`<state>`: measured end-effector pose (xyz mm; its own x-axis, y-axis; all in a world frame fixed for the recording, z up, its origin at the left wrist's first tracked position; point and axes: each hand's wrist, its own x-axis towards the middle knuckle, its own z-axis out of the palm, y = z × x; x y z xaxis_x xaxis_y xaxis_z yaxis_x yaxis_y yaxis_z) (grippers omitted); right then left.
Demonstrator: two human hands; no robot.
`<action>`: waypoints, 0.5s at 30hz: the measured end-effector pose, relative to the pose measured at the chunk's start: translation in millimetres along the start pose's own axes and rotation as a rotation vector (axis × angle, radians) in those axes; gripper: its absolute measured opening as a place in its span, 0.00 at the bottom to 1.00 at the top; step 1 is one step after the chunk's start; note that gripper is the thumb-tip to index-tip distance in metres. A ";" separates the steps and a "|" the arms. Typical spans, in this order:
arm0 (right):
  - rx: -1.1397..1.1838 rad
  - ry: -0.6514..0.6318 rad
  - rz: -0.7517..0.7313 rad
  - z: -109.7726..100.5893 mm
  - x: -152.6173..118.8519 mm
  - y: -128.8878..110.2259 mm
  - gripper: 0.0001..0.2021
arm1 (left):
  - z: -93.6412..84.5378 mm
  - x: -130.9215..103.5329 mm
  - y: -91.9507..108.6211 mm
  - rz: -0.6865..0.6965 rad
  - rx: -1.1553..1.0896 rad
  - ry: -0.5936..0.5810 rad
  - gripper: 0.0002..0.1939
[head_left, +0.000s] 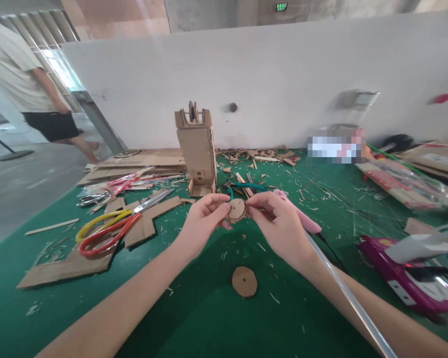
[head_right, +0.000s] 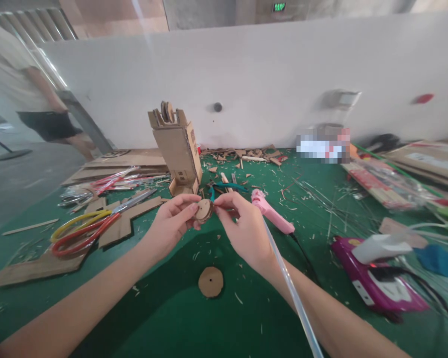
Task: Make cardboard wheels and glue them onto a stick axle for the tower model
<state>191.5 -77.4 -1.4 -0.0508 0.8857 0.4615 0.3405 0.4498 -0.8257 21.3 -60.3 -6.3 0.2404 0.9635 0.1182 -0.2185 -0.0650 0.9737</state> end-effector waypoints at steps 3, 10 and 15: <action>-0.183 -0.042 -0.014 -2.1 1.7 -0.7 0.06 | -3.6 4.7 -0.3 -0.059 -0.124 0.042 0.13; -0.662 -0.619 0.038 -46.0 -7.1 -0.7 0.13 | -12.3 11.7 -6.7 -0.028 -0.055 0.228 0.15; -0.987 -0.315 0.212 -79.3 -14.2 8.1 0.28 | -10.2 11.1 -8.2 0.002 -0.017 0.229 0.16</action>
<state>269.5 -95.4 11.1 -0.0938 0.9887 0.1166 0.9761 0.1144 -0.1847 16.1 -46.4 -14.9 0.0188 0.9973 0.0711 -0.2352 -0.0647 0.9698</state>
